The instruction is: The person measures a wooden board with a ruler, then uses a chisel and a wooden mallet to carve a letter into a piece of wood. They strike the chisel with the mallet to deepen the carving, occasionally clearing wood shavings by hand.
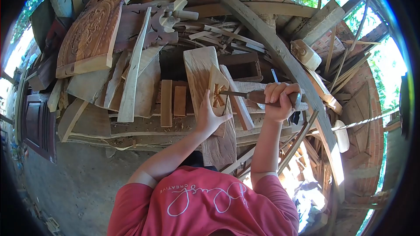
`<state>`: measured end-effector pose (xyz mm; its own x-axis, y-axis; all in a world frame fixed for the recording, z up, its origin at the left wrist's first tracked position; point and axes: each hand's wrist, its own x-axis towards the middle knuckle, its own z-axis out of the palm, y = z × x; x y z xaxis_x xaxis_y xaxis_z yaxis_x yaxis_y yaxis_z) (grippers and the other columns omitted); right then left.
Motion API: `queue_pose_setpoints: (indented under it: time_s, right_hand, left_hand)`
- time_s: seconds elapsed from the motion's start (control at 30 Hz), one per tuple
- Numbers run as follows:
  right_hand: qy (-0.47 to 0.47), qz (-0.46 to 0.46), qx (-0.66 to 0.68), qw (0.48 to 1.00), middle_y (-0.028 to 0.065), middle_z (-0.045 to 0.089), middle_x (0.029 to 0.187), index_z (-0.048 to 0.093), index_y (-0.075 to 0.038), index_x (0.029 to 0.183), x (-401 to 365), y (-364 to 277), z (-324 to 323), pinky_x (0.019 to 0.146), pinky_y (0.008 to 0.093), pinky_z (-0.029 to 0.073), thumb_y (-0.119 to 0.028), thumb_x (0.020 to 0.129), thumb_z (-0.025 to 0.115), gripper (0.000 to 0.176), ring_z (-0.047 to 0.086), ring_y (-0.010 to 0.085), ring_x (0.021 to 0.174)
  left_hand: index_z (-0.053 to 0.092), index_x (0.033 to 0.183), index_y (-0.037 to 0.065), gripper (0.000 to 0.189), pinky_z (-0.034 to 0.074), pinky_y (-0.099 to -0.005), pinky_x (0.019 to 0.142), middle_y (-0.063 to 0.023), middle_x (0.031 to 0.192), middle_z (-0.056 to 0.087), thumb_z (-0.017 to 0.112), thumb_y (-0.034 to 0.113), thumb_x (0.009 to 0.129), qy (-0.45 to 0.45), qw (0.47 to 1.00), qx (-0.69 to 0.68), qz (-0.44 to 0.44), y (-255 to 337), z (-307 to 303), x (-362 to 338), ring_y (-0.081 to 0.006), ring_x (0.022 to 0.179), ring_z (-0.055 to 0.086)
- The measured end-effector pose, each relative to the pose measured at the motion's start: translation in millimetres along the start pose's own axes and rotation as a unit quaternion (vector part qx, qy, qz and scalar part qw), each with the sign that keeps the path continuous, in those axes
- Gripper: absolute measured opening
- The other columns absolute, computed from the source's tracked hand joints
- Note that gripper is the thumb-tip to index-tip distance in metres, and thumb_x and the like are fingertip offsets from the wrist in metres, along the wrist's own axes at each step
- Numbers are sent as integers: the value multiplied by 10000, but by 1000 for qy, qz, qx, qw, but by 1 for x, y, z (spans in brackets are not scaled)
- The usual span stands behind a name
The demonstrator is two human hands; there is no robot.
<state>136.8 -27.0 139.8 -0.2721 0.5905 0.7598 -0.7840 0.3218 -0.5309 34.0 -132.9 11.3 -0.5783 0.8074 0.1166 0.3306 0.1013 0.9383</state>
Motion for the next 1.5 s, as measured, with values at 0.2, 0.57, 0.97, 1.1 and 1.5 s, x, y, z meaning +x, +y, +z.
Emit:
queue_pose_setpoints:
  time_s: [0.2,0.57,0.97,1.1,1.5]
  right_hand:
    - [-23,43,-37,998,80,444,522,390,-26,702,11,-3,11,398,263,350,13,726,540,157,410,147,421]
    - [-16,160,-134,978,47,494,540,450,-12,674,40,17,46,434,226,388,63,711,542,125,470,93,447]
    - [-50,45,-10,998,60,450,520,388,-58,706,1,3,8,412,258,341,5,691,568,191,405,133,416]
    - [-41,46,-19,998,30,434,518,386,-98,764,-15,-8,-8,551,319,335,-138,722,580,203,416,148,454]
    - [-26,84,-58,994,42,447,539,383,-94,726,-20,-17,-5,608,332,383,-93,706,595,213,449,162,499]
  left_hand:
    - [139,1313,-62,1082,337,-372,965,-276,1253,354,809,306,548,2,1000,16,8,-2,1,1,-362,1144,406]
    - [145,1305,-78,1073,340,-377,962,-284,1255,349,806,310,555,5,1000,-4,24,-6,3,1,-373,1144,404]
    - [179,1297,-81,1039,326,-388,963,-272,1227,379,806,295,558,12,1000,-1,20,-2,2,1,-355,1150,401]
    - [180,1297,-78,1034,325,-388,965,-274,1231,374,804,295,561,6,1000,-1,23,-4,2,1,-358,1154,396]
    - [77,1339,-36,1128,243,-442,1013,-286,1350,176,783,393,571,14,994,75,83,-3,3,3,-410,1270,185]
